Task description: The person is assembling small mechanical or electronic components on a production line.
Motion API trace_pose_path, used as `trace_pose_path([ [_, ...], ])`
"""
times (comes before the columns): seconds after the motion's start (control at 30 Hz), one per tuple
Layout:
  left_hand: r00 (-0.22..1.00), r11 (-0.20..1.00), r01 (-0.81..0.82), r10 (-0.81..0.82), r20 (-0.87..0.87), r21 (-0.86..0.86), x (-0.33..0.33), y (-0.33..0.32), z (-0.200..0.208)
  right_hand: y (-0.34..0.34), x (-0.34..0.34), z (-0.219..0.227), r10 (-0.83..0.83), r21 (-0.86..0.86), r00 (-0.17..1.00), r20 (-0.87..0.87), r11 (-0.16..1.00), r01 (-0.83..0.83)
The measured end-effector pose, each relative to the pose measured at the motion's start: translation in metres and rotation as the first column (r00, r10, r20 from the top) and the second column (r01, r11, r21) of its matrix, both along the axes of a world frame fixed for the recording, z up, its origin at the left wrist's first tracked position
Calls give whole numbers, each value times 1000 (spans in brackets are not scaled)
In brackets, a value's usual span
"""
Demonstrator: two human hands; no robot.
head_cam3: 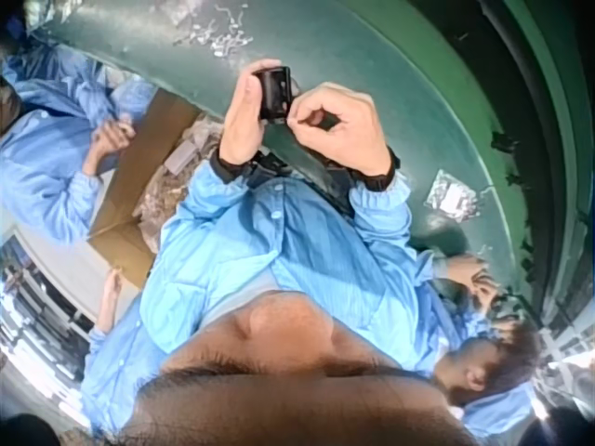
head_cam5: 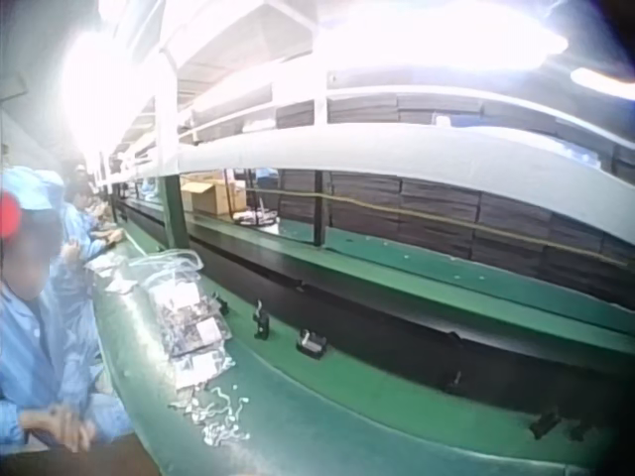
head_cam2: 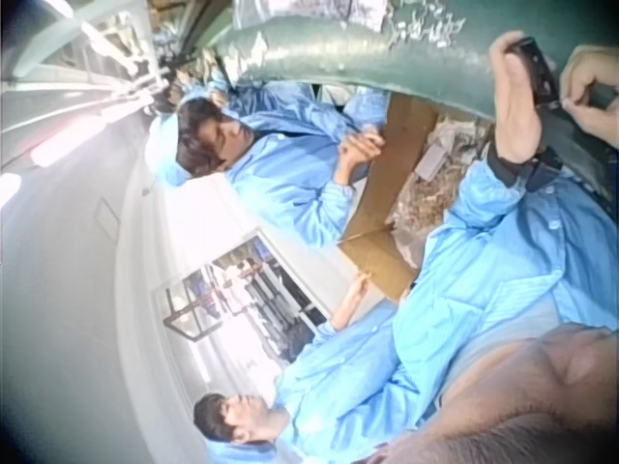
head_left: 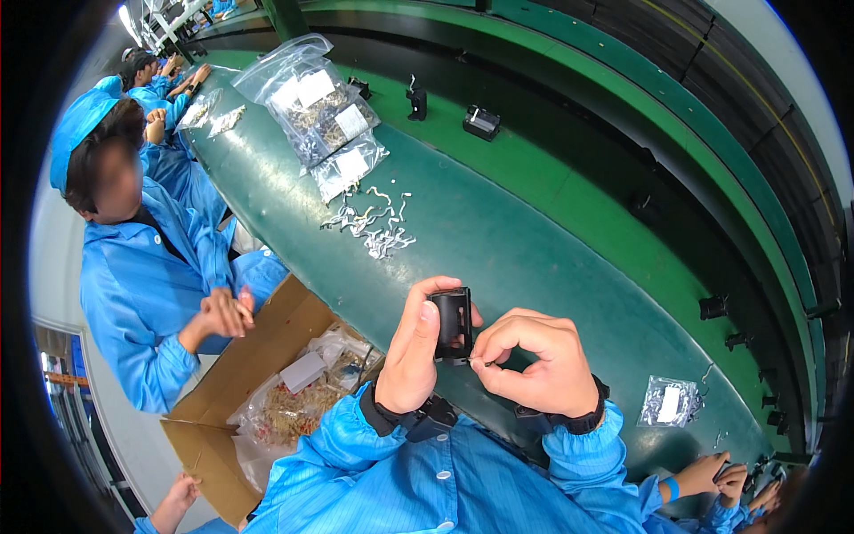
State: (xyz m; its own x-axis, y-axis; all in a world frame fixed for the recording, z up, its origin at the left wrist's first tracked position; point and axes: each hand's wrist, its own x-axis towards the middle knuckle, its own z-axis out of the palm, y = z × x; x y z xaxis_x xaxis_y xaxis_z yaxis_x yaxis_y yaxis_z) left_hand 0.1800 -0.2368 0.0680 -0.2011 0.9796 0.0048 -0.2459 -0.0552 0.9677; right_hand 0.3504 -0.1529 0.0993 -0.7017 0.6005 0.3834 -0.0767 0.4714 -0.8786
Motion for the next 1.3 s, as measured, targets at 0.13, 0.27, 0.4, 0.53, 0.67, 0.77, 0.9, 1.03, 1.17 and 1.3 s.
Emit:
trace_pose_path([
  [0.13,996,998,-52,51,66,17,0,0,-3,-3,-1,2,-32,-53,999,16,998,32],
  [0.27,985,994,-109,106,137,14,5,-1,0,-2,-2,-1,-52,-53,999,-15,997,51],
  [0.4,982,990,-136,129,134,45,7,-2,-2,-4,-4,3,-72,-84,996,52,993,76],
  [0.53,983,987,-154,148,110,45,11,-3,-3,0,1,0,5,-5,999,41,1000,-5],
  [0.67,991,995,-95,92,93,26,11,-7,0,-1,5,6,48,-98,994,101,994,-38],
  [0.77,994,994,-98,95,63,42,12,-6,-1,0,7,7,122,-175,986,118,979,-100],
  [0.9,995,997,-71,71,70,-1,13,-9,3,6,13,4,187,-203,979,84,965,-167],
  [1.03,991,997,42,-33,128,-71,12,-11,3,12,17,-1,261,-217,962,76,946,-240],
  [1.17,975,986,120,-95,199,-118,10,-11,-5,16,20,-7,274,-275,958,88,931,-241],
  [1.3,971,974,182,-157,178,-134,8,-10,-1,18,24,-7,318,-482,940,125,847,-223],
])
